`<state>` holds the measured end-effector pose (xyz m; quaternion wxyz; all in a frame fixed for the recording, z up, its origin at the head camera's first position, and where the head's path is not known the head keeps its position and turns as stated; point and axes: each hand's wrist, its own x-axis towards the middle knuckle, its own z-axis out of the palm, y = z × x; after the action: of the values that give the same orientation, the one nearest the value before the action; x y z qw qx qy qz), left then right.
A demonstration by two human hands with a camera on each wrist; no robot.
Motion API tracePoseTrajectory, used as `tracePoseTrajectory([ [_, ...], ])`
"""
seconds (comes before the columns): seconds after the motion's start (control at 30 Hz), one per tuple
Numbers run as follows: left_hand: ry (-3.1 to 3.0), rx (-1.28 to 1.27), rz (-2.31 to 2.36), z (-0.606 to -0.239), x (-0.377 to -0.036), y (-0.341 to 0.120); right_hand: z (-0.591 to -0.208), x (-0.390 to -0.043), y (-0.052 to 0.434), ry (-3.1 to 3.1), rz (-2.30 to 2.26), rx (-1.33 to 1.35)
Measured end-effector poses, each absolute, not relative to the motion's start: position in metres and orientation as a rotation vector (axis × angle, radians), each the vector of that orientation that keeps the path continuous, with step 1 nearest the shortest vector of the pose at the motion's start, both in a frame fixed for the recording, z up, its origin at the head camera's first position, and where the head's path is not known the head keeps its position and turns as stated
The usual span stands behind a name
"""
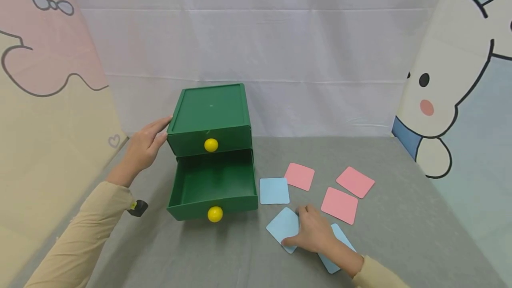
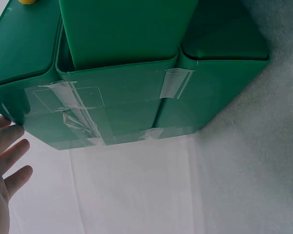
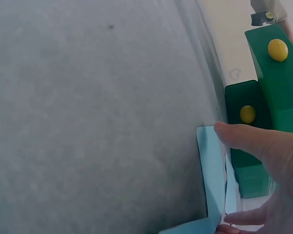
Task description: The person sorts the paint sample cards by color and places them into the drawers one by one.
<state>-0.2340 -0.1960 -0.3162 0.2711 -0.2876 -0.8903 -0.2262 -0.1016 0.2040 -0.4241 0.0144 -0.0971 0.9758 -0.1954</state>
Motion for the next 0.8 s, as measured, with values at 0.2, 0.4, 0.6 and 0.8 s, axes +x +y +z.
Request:
tracePoseTrajectory([
  [0.2,-2.404,-0.770,-0.605,-0.316,-0.234,-0.196,-0.430,-0.102,0.202,3.061,-0.596,-0.299],
  [0.4,-2.398,-0.767,-0.604,-0.316,-0.234,-0.196,-0.431,-0.109,0.208,2.900,-0.868,-0.301],
  [0.6,-2.406,-0.760,-0.597,-0.315,-0.234,-0.196,-0.431,-0.121,0.226,2.570,-1.278,-0.389],
  [0.8,-2.411,-0.760,-0.599,-0.315,-0.234,-0.196,-0.418,-0.131,0.237,2.325,-1.382,-0.357],
])
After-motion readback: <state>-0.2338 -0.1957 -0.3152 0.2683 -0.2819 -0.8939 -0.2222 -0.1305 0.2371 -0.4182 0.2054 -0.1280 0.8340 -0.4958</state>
